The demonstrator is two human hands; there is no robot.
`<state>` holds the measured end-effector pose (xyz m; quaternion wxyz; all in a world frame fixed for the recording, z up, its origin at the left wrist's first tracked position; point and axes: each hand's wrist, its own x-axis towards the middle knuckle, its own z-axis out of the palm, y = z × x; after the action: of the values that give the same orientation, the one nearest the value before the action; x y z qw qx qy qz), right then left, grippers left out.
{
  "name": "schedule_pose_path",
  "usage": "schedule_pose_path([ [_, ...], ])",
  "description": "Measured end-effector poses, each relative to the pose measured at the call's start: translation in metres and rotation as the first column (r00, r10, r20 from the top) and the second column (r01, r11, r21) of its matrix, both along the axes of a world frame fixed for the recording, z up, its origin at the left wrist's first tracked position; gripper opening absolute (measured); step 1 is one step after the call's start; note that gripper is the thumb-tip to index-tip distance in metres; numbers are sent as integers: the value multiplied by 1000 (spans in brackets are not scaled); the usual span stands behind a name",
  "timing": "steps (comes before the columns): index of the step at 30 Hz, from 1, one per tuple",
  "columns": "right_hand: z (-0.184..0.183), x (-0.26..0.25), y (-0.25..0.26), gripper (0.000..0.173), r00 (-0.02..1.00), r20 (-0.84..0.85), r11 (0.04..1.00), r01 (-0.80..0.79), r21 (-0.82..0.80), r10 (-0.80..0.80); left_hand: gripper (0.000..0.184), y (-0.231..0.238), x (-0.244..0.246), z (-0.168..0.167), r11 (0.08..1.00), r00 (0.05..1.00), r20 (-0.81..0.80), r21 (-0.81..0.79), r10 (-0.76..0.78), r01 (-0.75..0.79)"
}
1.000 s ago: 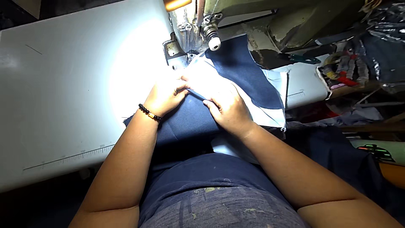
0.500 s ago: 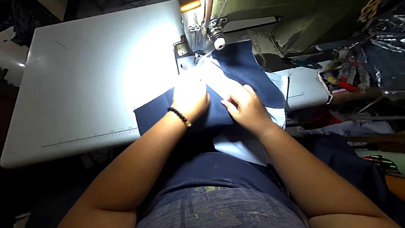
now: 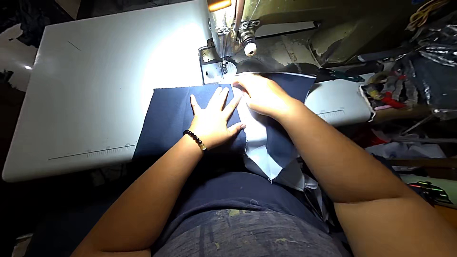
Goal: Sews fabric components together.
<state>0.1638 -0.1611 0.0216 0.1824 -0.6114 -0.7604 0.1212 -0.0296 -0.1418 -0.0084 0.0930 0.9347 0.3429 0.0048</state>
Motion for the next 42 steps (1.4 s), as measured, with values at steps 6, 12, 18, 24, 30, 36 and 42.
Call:
schedule_pose_path([
  [6,-16,2,16,45,1000,-2,1000,-21,17,21,89,21,-6,7,998,998,-59,-57,-25,21],
  [12,-16,22,46,38,998,44,999,-52,1,51,96,46,6,11,998,997,-79,-66,-3,-3],
  [18,-20,28,55,39,997,40,997,-66,30,64,98,54,10,13,996,995,-102,-84,13,-22],
  [24,-13,26,58,40,998,54,999,-34,-24,35,96,57,12,15,996,996,-92,-84,10,-18],
  [30,-15,25,61,39,998,56,1000,-7,-8,7,99,59,13,16,996,993,-119,-83,8,-18],
  [36,-20,1,-9,29,988,-74,966,-113,232,133,85,22,-5,3,997,998,-6,-51,55,-55],
  [42,-44,-19,-63,28,990,-65,950,-97,297,122,68,14,-37,-8,994,971,215,-19,-103,109],
])
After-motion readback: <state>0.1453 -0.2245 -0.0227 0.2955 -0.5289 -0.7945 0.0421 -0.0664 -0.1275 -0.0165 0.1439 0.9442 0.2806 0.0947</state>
